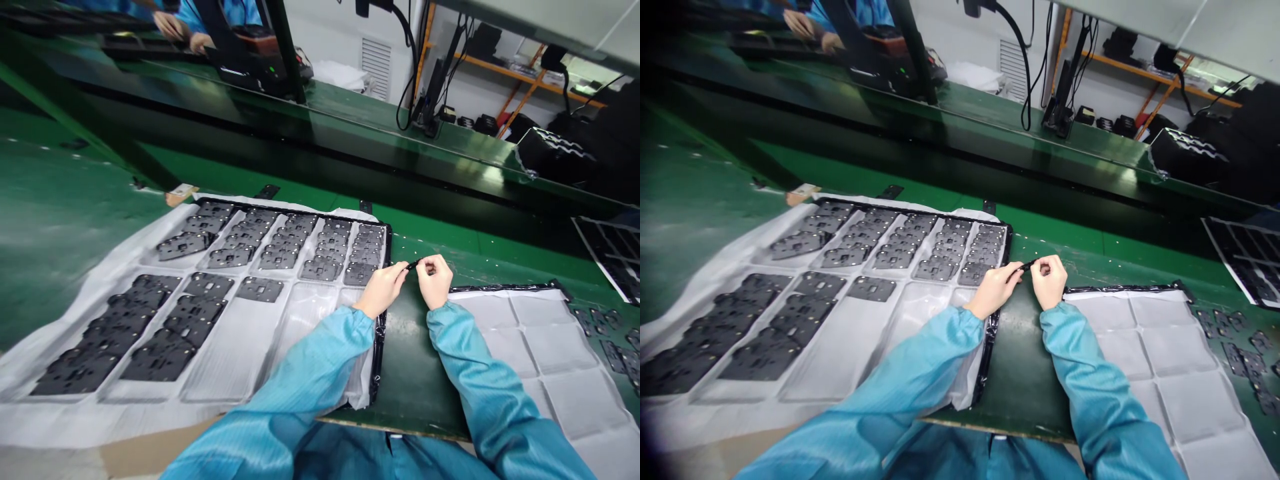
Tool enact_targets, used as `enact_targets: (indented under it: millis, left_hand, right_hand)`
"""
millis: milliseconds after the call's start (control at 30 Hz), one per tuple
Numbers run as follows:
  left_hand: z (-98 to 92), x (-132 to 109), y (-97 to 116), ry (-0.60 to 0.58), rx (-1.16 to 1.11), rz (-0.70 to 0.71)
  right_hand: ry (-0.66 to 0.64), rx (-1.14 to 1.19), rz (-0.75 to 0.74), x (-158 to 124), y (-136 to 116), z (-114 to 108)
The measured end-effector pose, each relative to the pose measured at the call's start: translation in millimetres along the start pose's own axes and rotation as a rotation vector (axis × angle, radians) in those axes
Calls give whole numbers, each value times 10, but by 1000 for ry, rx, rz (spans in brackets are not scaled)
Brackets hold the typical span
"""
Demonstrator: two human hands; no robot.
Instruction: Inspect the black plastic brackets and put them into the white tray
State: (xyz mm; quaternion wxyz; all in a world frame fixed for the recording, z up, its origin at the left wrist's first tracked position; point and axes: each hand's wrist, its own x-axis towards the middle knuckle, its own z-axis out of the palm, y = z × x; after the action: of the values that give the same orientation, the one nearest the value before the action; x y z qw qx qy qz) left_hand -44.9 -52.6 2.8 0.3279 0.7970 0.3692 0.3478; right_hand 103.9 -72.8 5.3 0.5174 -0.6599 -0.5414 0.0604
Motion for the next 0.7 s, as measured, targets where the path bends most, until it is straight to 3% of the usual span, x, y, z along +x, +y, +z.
enact_targets:
  millis: [233,367,433,533,700]
  left_hand:
    - [-8,7,16,9,-61,-49]
    - [-14,24,-11,100,-328,-210]
    - [-23,39,-33,124,-476,-263]
    - [-57,62,-53,114,-634,-307]
    - [-157,93,-1,55,-723,-332]
  right_hand:
    - [8,-16,-4,-2,50,4]
    - [111,76,53,66,185,-2]
    - [100,145,92,97,245,0]
    - [-45,278,177,101,241,8]
    - [-426,545,285,8,21,12]
